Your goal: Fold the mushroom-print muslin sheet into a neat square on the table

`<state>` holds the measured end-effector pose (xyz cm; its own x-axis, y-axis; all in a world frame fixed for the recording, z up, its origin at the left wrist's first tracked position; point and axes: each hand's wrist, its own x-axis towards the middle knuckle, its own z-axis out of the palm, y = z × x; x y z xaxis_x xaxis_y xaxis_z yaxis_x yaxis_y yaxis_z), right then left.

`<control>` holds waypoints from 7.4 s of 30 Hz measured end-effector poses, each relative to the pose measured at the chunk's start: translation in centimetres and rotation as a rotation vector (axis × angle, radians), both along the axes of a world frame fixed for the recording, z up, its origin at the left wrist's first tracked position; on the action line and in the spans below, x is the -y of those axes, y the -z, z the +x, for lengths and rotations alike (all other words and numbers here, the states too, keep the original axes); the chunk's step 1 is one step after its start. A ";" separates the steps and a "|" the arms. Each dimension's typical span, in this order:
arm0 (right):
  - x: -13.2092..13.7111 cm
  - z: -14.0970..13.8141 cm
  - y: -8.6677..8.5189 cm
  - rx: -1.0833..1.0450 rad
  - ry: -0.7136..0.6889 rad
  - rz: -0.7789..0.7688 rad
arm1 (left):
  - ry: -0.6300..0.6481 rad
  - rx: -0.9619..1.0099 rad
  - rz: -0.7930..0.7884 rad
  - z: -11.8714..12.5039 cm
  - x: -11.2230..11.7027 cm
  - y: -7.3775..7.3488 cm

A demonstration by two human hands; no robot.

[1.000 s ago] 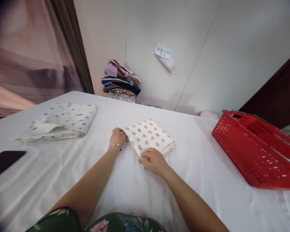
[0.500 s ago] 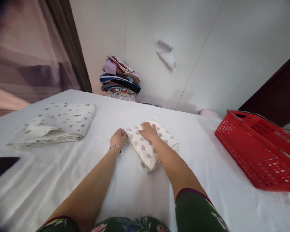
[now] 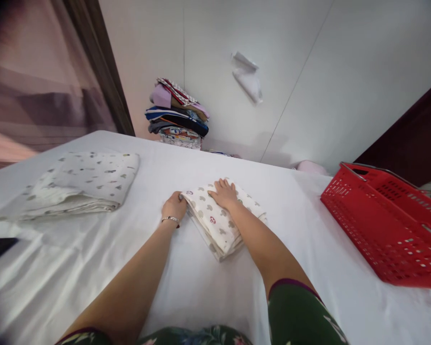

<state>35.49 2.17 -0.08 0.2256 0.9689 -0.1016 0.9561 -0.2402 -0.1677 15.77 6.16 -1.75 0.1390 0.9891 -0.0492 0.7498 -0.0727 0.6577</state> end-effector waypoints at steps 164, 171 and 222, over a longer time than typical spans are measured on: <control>18.4 9.6 4.5 -0.298 -0.022 0.756 | 0.940 -0.194 0.822 6.9 15.0 -1.3; 18.7 8.6 3.5 -0.242 -0.076 0.739 | 0.956 -0.140 0.810 6.9 14.9 -1.2; 20.6 4.7 2.7 0.001 -0.161 0.623 | 0.564 -0.488 0.213 6.4 -1.8 -1.1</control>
